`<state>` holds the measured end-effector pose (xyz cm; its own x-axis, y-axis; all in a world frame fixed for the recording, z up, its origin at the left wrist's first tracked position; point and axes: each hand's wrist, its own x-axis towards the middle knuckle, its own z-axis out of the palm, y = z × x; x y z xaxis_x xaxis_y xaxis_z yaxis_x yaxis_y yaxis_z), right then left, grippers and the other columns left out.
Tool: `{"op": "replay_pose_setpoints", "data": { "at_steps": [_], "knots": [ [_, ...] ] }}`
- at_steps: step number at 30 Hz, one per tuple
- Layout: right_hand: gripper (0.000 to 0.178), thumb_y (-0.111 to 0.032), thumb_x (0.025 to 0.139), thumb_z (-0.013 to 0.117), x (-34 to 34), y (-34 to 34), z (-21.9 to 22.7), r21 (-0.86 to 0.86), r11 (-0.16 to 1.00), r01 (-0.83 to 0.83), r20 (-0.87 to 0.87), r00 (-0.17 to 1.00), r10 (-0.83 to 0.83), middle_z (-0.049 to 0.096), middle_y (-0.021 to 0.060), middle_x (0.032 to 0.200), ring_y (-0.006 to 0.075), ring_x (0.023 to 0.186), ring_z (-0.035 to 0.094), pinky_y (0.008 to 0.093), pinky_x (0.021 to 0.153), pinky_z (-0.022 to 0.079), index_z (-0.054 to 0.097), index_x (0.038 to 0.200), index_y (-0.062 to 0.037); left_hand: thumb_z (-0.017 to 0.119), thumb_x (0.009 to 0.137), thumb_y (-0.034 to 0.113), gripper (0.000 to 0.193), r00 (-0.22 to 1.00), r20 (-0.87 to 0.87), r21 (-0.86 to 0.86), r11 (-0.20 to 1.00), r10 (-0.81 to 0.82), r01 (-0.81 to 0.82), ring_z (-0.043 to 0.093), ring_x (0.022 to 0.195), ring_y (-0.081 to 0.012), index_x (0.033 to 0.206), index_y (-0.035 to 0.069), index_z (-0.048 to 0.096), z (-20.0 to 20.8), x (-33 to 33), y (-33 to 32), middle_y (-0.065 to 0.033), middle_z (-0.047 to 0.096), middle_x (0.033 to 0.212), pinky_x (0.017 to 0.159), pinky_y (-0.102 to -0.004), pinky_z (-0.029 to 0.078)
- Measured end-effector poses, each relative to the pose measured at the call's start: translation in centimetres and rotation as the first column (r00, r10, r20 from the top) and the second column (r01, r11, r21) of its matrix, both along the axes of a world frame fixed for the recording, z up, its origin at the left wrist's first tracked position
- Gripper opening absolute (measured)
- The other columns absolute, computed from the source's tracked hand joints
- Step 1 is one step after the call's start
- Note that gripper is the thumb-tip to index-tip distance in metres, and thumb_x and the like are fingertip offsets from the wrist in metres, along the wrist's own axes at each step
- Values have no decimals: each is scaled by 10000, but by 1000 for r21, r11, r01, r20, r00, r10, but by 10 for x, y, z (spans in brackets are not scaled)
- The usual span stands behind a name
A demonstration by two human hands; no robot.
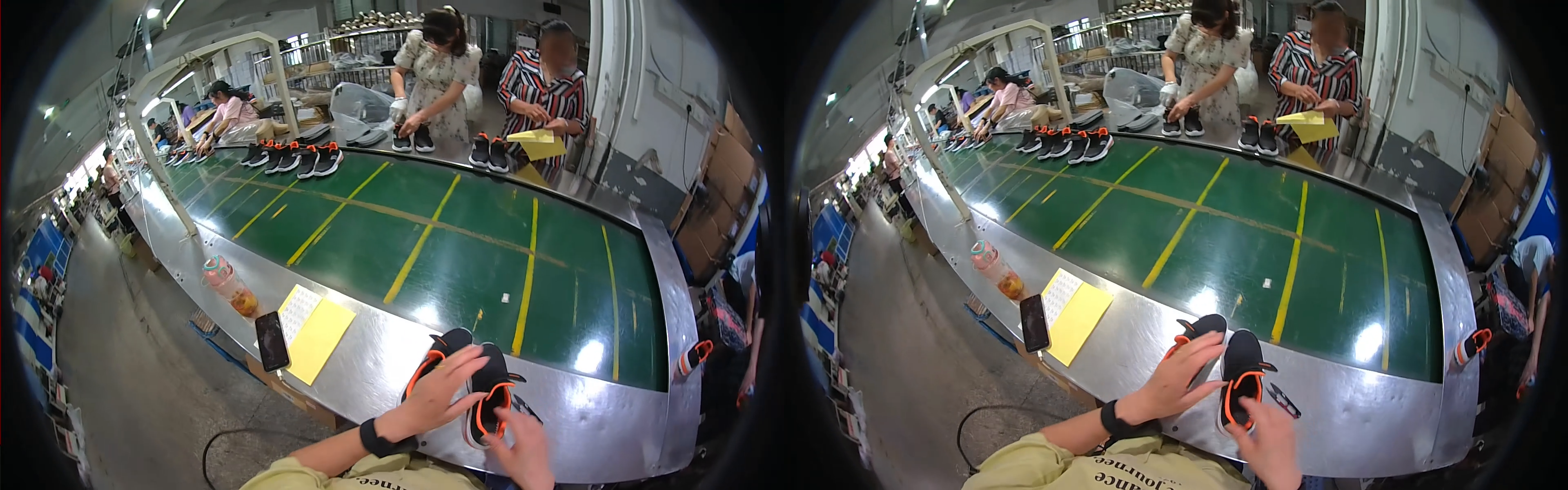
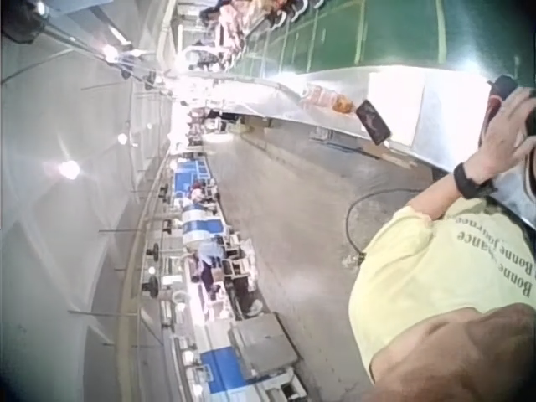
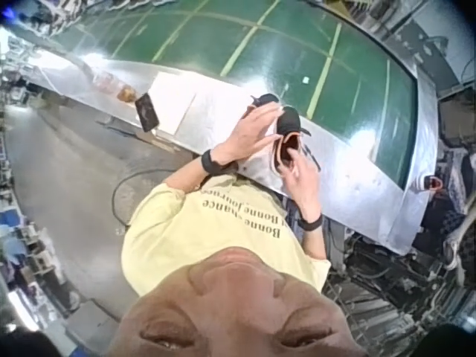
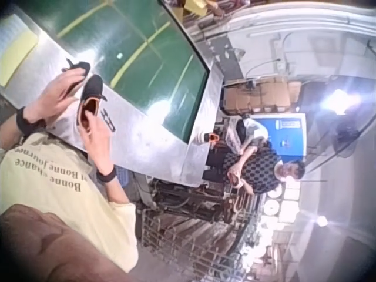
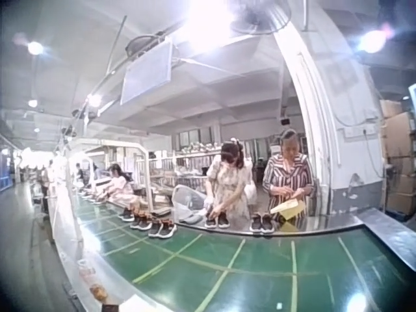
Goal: Inspect black and orange shoes on a conveyor belt in a shoe manufacturing facility.
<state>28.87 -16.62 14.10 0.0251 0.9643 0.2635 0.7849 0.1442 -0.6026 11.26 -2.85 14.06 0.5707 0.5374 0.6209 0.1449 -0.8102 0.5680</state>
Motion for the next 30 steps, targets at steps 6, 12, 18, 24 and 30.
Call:
{"op": "replay_pose_setpoints", "data": {
  "at_steps": [6,12,18,24,30],
  "knots": [
    [679,-395,731,734,-36,38,-30,-187,966,-177,153,966,207,507,134,769,328,753,569,400,658,467,496,1307,-126,559,924,295,498,894,144,-833,540,424,-121,499,1201,-302,1310,0,448,-93,-55,-5,-183,494,1318,1006,-340,383],
    [466,-482,708,728,-51,77,-41,-283,949,-136,221,954,203,532,119,748,297,732,602,381,627,488,670,1048,-168,484,964,301,456,933,60,-893,437,355,-109,548,1117,-228,1303,-2,453,-96,-51,-14,-176,580,1186,958,-307,409],
    [332,-290,785,745,37,124,-9,-240,965,104,-456,866,-207,544,-19,756,96,581,480,235,568,415,651,1001,-55,591,902,203,209,868,101,-793,566,486,-225,618,749,-194,1026,38,622,-129,-62,-8,-92,657,888,675,-297,487],
    [229,-223,881,644,136,197,9,-415,905,95,-895,138,-425,613,31,976,168,803,629,300,606,536,546,1068,-135,631,822,117,150,927,-110,-352,858,359,-374,582,800,-361,956,49,637,-149,-59,-20,-180,640,869,722,-444,449],
    [152,-84,849,635,283,340,-57,-380,860,341,-924,-180,-337,602,43,860,192,725,616,297,650,564,560,981,-96,611,823,97,104,897,-231,-368,820,376,-439,586,782,-362,905,40,643,-140,-56,-19,-154,640,839,686,-433,457]
  ]
}}
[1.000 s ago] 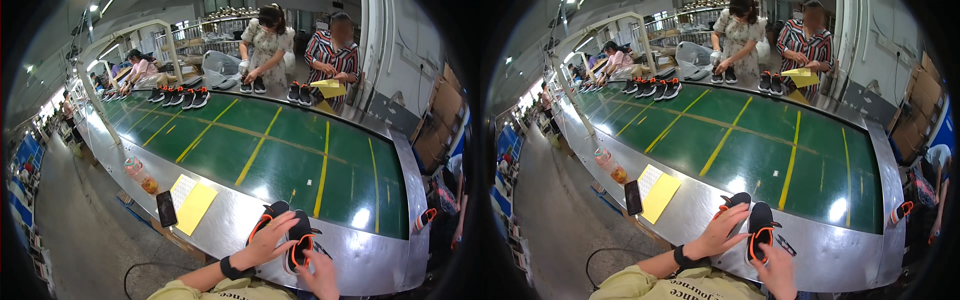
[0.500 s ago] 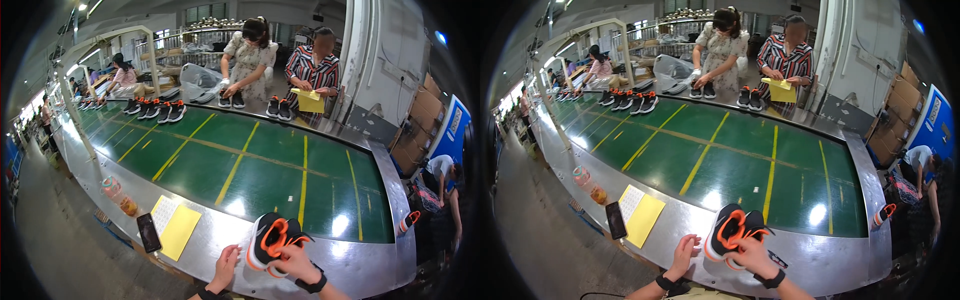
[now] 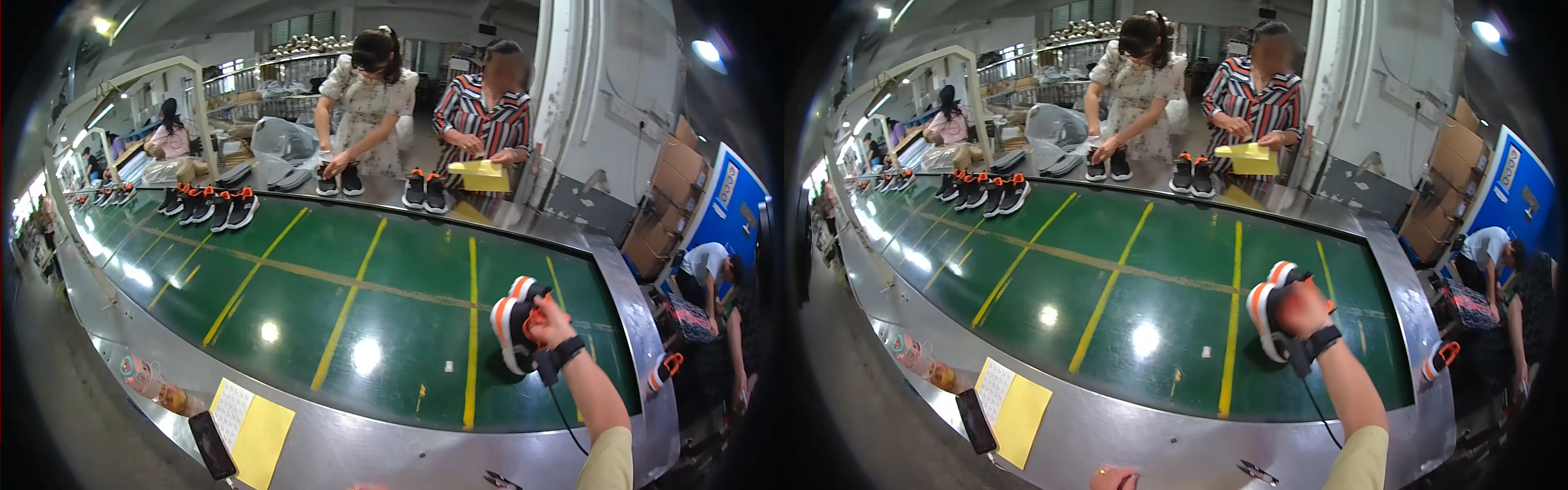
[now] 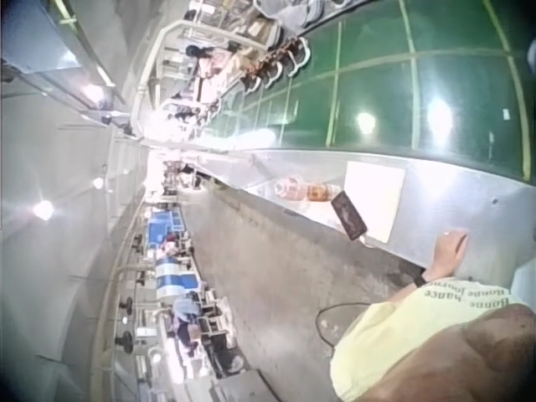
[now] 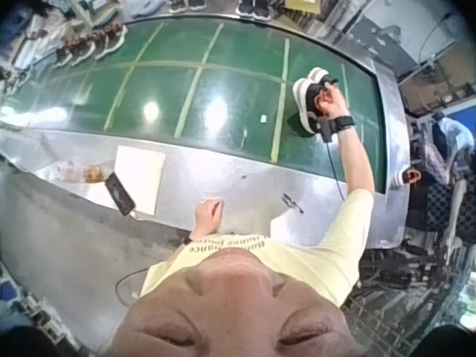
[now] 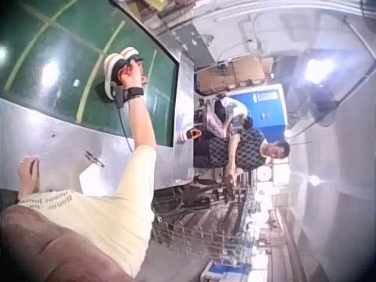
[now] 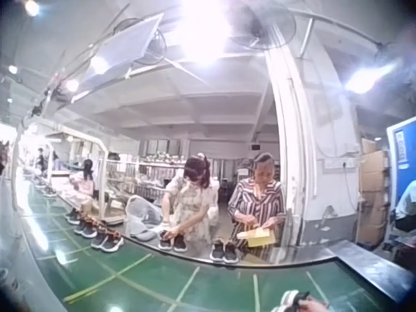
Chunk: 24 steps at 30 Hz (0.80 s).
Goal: Inspect black and orange shoes on a conveyor belt in a shoe manufacturing facility.
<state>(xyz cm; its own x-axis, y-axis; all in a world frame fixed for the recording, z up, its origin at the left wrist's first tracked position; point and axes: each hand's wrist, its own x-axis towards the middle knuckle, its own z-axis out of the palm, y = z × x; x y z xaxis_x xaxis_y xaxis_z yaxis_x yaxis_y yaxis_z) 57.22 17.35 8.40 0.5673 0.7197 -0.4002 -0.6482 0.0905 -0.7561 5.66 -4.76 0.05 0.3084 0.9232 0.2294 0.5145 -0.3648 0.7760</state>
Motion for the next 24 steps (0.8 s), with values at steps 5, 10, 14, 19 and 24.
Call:
{"op": "replay_pose_setpoints", "data": {
  "at_steps": [5,10,14,19,24],
  "knots": [
    [170,-114,856,616,30,74,56,319,937,-142,187,979,84,598,27,899,156,869,576,314,779,498,550,1013,-113,615,829,121,115,1000,-12,56,998,13,-12,595,762,-356,899,39,655,-6,2,-2,-154,643,820,689,-426,460],
    [340,-167,898,585,-77,26,33,54,880,-472,433,805,406,603,7,954,106,812,599,243,675,510,496,1210,-68,621,821,117,118,998,-35,68,997,43,-41,592,771,-366,897,32,653,6,2,-1,-162,640,829,690,-430,458],
    [328,-98,875,612,-160,-83,-9,-107,690,-716,333,627,704,625,53,1018,168,923,634,285,749,520,539,1184,-19,618,821,127,117,999,6,45,998,42,-42,585,789,-377,879,28,643,4,6,-3,-164,637,846,700,-437,458],
    [310,-104,855,647,-212,-199,-22,-316,667,-675,467,501,729,650,41,999,135,874,633,245,769,488,595,1145,-8,601,837,134,115,999,36,190,981,28,-35,585,777,-358,888,36,632,-9,11,6,-147,622,832,683,-428,467],
    [468,-103,740,655,-180,-278,-57,-556,828,-74,824,81,560,646,204,1032,296,887,651,401,781,506,569,1199,-67,642,816,128,91,998,50,176,984,-34,25,598,714,-277,874,62,666,3,14,8,-96,646,766,662,-373,477]
  ]
}}
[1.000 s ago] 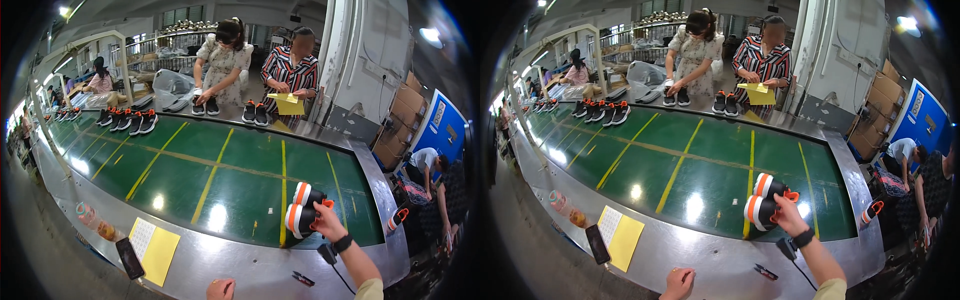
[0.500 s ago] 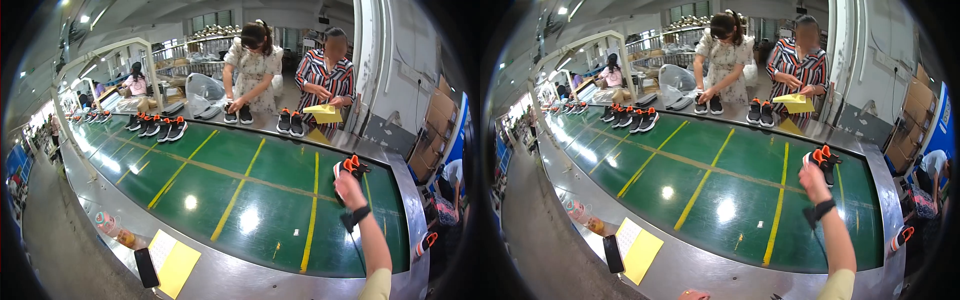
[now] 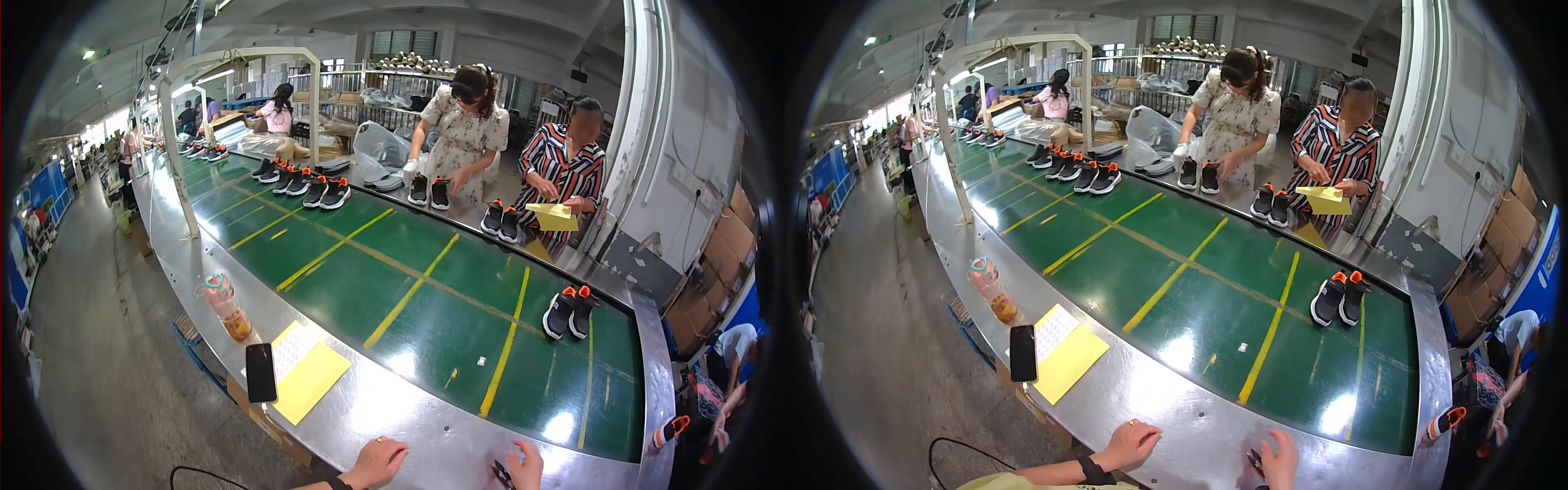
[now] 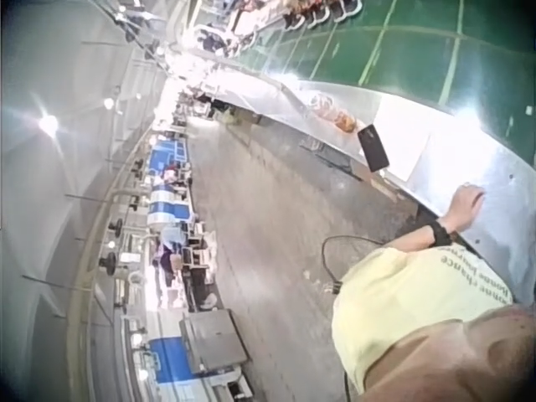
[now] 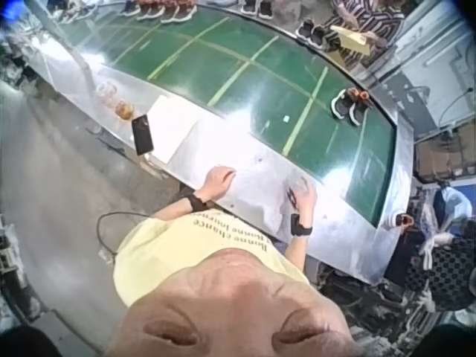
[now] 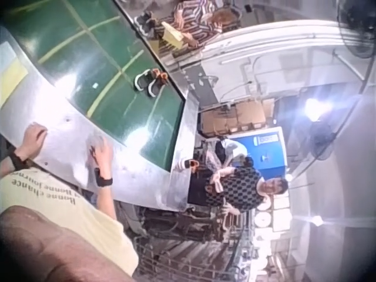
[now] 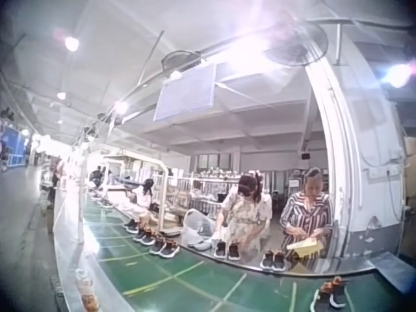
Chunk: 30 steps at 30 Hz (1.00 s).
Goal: Inspect black and orange shoes on a conveyor belt in a shoe manufacturing facility.
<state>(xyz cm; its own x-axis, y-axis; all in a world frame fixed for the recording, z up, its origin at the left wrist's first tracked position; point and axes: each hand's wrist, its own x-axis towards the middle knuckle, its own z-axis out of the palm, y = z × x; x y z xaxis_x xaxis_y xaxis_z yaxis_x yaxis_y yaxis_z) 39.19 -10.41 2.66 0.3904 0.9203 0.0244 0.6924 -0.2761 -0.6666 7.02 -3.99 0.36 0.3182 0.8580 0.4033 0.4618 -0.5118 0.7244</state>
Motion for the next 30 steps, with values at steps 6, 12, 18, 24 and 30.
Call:
{"op": "replay_pose_setpoints", "data": {
  "at_steps": [6,12,18,24,30],
  "knots": [
    [319,-229,727,726,20,-54,-30,-141,990,-26,244,968,60,653,166,793,340,733,611,400,715,480,637,974,-48,653,800,122,96,999,37,59,998,-25,23,600,711,-271,875,64,671,-12,7,5,-83,661,793,656,-369,478],
    [251,-118,639,768,-6,-44,-7,-94,975,200,281,945,-167,567,134,1039,327,1003,524,400,868,456,664,861,-66,642,794,107,96,1000,14,24,1000,11,-11,602,697,-286,880,66,659,-4,6,3,-94,645,734,669,-380,475],
    [243,-129,592,809,-1,-34,-4,-165,960,227,265,948,-179,535,106,1041,308,998,508,403,815,475,639,757,-79,657,799,124,92,1000,18,8,1000,-12,12,587,675,-269,872,68,666,-3,12,4,-88,645,727,643,-366,463],
    [288,-156,545,834,5,-36,-14,-175,958,226,244,953,-180,535,159,1056,334,1005,499,387,840,471,655,749,-57,652,794,113,86,1000,30,5,1000,5,-5,594,664,-273,867,69,668,-6,15,2,-92,648,729,648,-370,471],
    [285,-168,568,836,7,-36,-15,-175,959,221,192,963,-187,514,154,1111,341,1047,474,387,877,454,649,756,-64,660,784,110,83,999,27,-7,1000,26,-26,599,661,-273,855,69,670,-4,18,3,-92,645,707,633,-371,475]
  ]
}}
